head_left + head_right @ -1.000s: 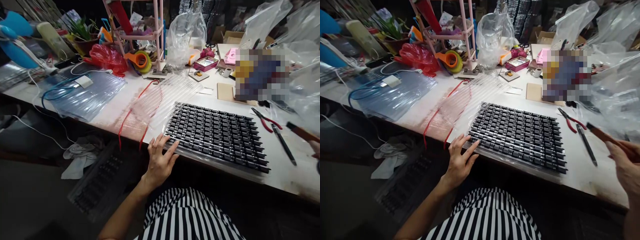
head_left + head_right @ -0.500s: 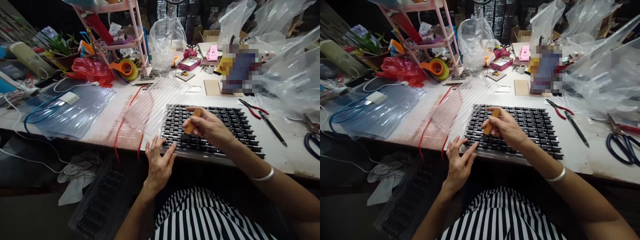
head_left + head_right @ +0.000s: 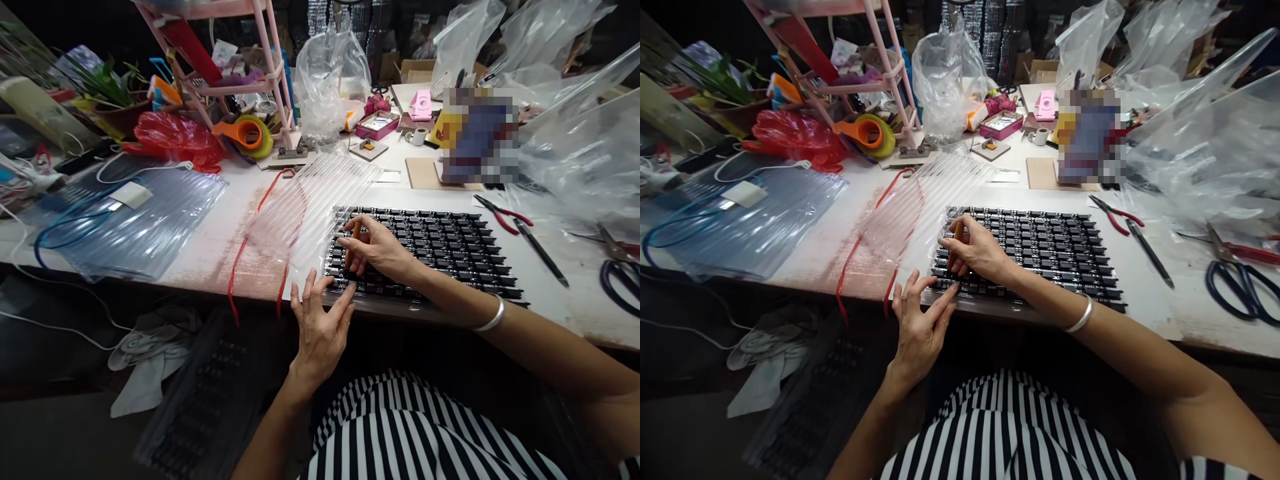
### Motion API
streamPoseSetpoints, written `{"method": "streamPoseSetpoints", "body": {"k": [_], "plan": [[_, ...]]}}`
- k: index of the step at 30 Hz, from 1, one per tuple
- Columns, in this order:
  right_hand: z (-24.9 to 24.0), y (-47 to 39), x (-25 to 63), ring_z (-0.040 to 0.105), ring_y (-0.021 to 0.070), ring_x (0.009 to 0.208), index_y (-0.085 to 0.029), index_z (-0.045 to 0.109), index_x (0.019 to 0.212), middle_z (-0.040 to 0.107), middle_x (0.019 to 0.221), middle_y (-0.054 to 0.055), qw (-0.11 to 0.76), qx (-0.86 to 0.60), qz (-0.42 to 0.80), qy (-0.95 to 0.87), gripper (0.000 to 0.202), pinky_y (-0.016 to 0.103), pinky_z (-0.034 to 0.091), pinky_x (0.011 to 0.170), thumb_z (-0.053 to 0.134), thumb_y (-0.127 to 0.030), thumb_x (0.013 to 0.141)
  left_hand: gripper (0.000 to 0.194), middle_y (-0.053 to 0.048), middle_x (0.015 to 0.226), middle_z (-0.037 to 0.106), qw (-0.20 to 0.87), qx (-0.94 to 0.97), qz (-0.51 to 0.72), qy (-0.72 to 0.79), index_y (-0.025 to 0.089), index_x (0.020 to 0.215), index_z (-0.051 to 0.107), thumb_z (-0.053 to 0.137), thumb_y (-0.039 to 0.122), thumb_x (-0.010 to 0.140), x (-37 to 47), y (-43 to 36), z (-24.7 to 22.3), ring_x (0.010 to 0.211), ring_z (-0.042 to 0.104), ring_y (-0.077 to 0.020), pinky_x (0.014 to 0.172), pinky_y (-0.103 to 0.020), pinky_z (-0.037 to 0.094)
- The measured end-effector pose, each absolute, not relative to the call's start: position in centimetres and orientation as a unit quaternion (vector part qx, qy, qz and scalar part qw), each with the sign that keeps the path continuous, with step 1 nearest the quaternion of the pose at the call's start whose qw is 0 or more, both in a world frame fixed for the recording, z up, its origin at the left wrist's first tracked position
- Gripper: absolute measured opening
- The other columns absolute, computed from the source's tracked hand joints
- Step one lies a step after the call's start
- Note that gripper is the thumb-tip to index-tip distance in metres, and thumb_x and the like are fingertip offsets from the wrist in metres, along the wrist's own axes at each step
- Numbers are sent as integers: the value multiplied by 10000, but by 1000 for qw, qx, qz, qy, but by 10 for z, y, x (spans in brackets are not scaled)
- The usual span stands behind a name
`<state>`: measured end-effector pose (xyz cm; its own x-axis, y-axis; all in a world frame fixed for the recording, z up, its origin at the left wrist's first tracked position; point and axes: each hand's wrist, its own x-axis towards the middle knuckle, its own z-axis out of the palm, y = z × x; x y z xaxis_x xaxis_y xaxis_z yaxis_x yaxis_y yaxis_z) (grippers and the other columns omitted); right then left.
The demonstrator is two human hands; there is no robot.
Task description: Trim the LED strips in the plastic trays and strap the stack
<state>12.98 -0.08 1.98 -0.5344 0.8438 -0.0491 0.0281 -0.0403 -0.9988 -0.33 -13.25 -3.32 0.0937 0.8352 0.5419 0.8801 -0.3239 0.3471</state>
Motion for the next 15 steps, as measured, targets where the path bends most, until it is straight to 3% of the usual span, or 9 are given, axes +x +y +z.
{"method": "streamPoseSetpoints", "body": {"k": [10, 15], "plan": [[22, -1, 129, 584, 126, 432, -223, 413, 977, 609, 559, -63, 314, -364, 629, -610, 358, 216, 464, 373, 625, -445, 793, 345, -119, 1247, 490, 28, -736, -336, -587, 263, 1219, 598, 534, 183, 889, -3, -132, -35, 1361, 297, -310, 1099, -589, 174], [23, -2, 126, 587, 133, 428, -234, 405, 862, 615, 542, -56, 315, -368, 630, -607, 340, 223, 460, 357, 650, -453, 774, 350, -122, 1246, 491, 34, -739, -333, -584, 262, 1217, 599, 541, 170, 884, -3, -132, -35, 1359, 300, -312, 1096, -591, 178]]}}
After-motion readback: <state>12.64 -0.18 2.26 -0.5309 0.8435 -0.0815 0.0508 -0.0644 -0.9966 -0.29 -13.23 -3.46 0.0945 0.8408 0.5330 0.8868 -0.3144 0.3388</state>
